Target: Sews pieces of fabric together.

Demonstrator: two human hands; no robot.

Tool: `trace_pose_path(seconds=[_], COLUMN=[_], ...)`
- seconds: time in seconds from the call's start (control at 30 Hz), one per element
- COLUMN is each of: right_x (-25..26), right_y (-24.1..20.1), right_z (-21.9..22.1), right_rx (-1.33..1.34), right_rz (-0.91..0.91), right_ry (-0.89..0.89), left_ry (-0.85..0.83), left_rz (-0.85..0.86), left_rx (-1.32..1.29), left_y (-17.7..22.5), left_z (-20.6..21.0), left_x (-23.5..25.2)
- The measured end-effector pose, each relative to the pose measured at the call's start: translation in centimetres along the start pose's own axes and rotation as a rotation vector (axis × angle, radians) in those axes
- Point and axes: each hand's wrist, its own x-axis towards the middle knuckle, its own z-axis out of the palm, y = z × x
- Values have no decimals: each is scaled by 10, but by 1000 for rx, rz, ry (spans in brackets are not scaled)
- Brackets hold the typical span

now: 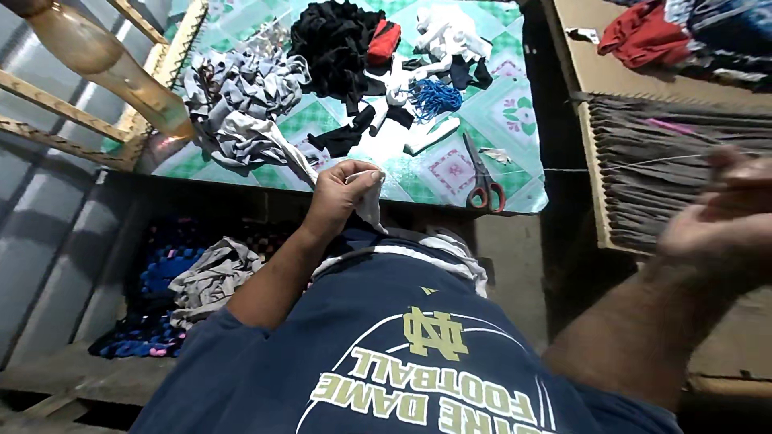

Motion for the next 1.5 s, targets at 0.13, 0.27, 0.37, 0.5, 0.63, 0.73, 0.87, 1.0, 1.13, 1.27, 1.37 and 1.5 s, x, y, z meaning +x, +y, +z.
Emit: trace_pose_path(seconds=[0.13,0.27,0.37,0.5,0.63,0.73,0.87,1.0,1.13,1.27,1.37,1.5], right_x=[-32,-70,-88,-93,-92,-93,-93,-93,-93,-93,-93,-95], right_y=[8,16,20,19,18,17,18,17,15,15,15,14], right_z=[58,117,143,152,150,149,149,148,147,148,148,150], right_rx=[-88,-114,-63,-63,-60,-61,-58,-55,-51,-2,46,75], right_rz=[-128,-179,-186,-188,-185,-177,-184,-179,-176,-166,-142,-138], right_ry=[-461,-678,-733,-768,-765,-759,-755,-756,-752,-754,-771,-770], left_ry=[-76,-139,-169,-196,-208,-210,-208,-210,-228,-245,-261,-273], left_rz=[-14,-47,-43,-51,-51,-60,-61,-66,-74,-78,-75,-79], left_rx=[-27,-87,-117,-169,-206,-200,-193,-187,-200,-211,-204,-189], left_y=[7,14,17,17,15,14,15,16,16,17,16,16], left_z=[8,13,14,13,14,16,17,18,19,20,19,20], left_x=[-5,-10,-13,-15,-13,-13,-12,-12,-12,-12,-13,-14])
